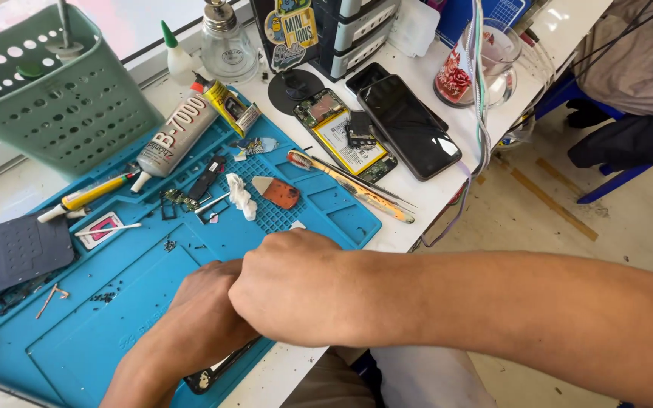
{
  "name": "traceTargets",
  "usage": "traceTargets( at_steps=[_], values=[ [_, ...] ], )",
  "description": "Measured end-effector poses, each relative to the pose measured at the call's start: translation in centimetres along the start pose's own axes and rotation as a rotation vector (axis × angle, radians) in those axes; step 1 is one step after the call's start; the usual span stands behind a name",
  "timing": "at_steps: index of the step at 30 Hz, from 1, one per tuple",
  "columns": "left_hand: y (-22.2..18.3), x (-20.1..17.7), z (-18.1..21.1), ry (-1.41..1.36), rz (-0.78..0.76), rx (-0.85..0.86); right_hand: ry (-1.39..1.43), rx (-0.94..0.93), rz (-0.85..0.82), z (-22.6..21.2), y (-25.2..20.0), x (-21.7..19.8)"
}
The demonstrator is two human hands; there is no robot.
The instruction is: Repairing a mobile phone by disassembling internal components using a screwdriver and other small tools
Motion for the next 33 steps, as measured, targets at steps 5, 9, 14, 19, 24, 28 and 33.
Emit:
traceTargets(
  at_steps=[5,9,14,19,24,28,33],
  values=[
    [0.3,0.5,-0.5,0.088,-0.078,-0.047,-0.022,-0.076,0.091,-0.4,0.4,0.2],
    [0.1,0.5,-0.2,0.022,0.035,0.082,-0.085,-0.065,0.023,-0.2,0.0,0.1],
    [-0.6,-0.6,0.9,-0.094,0.101,0.204,0.126,0.11,-0.163,0.5,-1.8,-1.8],
    [-0.6,-0.6,1.1,-0.076,0.103,0.245,0.082,0.072,-0.094,0.5,-1.1,-0.1],
    [-0.1,0.3,-0.1,-0.066,-0.004,0.123,0.055,-0.001,0.113,-0.4,-0.5,0.5],
    [-0.5,-1.5,1.7,-0.13,0.099,0.198,0.035,0.008,0.013,0.6,-1.6,0.5],
    [-1.6,-2.9,2.7,-0.236,0.098,0.357,0.187,0.07,0.157,2.3,-2.1,0.7]
  ],
)
Point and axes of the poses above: each hand's wrist, its own y-axis towards the middle knuckle, its own x-axis out of the palm, z = x × y, the point moved 3 cm from there along y, towards the middle knuckle, and after that the axes turned 5 degrees about -y, right-handed, at the moved point
